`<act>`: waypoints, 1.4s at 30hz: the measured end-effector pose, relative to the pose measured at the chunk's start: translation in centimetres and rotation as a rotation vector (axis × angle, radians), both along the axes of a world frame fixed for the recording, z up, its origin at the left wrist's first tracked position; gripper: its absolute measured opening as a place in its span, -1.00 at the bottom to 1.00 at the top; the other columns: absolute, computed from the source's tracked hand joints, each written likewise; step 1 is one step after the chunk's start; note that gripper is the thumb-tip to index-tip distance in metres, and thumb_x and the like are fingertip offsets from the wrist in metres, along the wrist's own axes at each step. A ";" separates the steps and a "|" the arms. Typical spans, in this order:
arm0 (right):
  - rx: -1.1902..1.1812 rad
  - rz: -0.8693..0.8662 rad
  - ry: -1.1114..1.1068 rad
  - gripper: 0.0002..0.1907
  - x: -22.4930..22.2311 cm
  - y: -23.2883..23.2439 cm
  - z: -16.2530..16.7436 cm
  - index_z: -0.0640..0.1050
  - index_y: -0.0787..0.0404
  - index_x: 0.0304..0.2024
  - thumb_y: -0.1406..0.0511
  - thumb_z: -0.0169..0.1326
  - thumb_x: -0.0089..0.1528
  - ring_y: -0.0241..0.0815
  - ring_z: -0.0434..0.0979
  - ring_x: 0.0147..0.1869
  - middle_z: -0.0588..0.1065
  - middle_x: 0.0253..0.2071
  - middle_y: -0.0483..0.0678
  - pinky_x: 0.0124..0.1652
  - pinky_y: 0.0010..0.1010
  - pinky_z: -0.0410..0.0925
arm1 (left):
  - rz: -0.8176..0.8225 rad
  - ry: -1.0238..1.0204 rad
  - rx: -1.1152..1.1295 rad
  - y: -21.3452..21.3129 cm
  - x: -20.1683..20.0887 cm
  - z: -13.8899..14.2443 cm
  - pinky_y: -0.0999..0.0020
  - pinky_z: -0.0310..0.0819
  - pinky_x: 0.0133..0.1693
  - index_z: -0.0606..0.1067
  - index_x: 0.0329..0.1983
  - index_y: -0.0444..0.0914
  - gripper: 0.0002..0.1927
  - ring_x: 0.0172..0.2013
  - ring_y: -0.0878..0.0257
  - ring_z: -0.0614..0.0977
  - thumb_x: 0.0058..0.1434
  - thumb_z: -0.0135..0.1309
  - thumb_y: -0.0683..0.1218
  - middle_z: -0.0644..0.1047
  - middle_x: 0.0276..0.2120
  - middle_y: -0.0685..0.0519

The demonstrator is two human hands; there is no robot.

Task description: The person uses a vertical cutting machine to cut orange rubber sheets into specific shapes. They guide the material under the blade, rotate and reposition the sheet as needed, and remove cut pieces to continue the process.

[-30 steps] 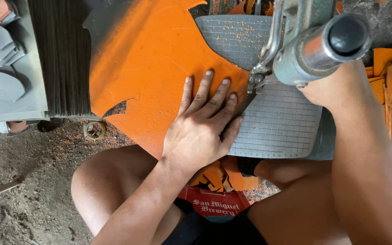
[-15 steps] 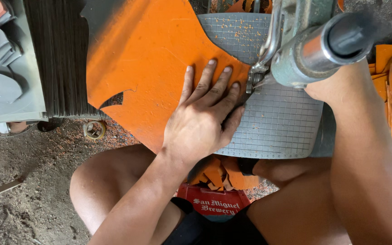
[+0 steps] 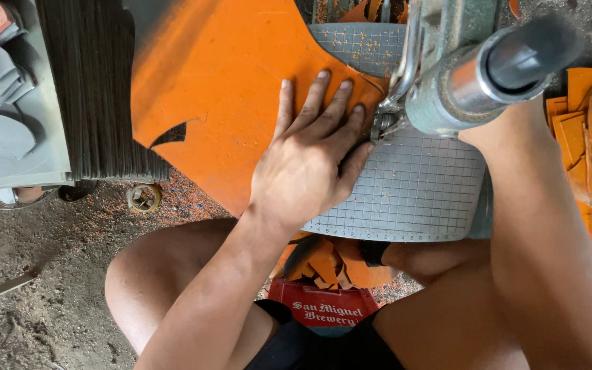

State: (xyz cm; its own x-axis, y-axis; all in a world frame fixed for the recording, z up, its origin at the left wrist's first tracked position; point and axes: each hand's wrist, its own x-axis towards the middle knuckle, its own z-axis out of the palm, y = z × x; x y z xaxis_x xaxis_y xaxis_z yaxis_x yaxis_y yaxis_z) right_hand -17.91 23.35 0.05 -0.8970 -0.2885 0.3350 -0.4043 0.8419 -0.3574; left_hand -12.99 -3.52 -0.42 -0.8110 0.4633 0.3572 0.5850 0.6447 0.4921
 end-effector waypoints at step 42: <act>0.075 -0.184 -0.048 -0.42 21.3 -8.1 1.8 0.49 0.47 0.20 0.16 0.14 0.28 0.24 0.39 0.44 0.42 0.32 0.25 0.36 0.02 0.26 | -0.014 -0.082 -0.198 -4.7 12.4 2.7 -0.44 -0.01 0.31 0.42 0.37 -0.10 -0.24 0.43 -0.13 0.24 0.18 0.14 0.32 0.27 0.43 -0.13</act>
State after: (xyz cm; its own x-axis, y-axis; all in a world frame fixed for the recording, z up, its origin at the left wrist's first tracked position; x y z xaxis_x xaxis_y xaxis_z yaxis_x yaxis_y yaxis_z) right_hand 3.38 15.24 1.82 -0.9513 -0.1403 0.2745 -0.2249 0.9250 -0.3064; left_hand -0.64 -8.19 2.32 -0.8266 0.5293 0.1911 0.5578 0.7256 0.4029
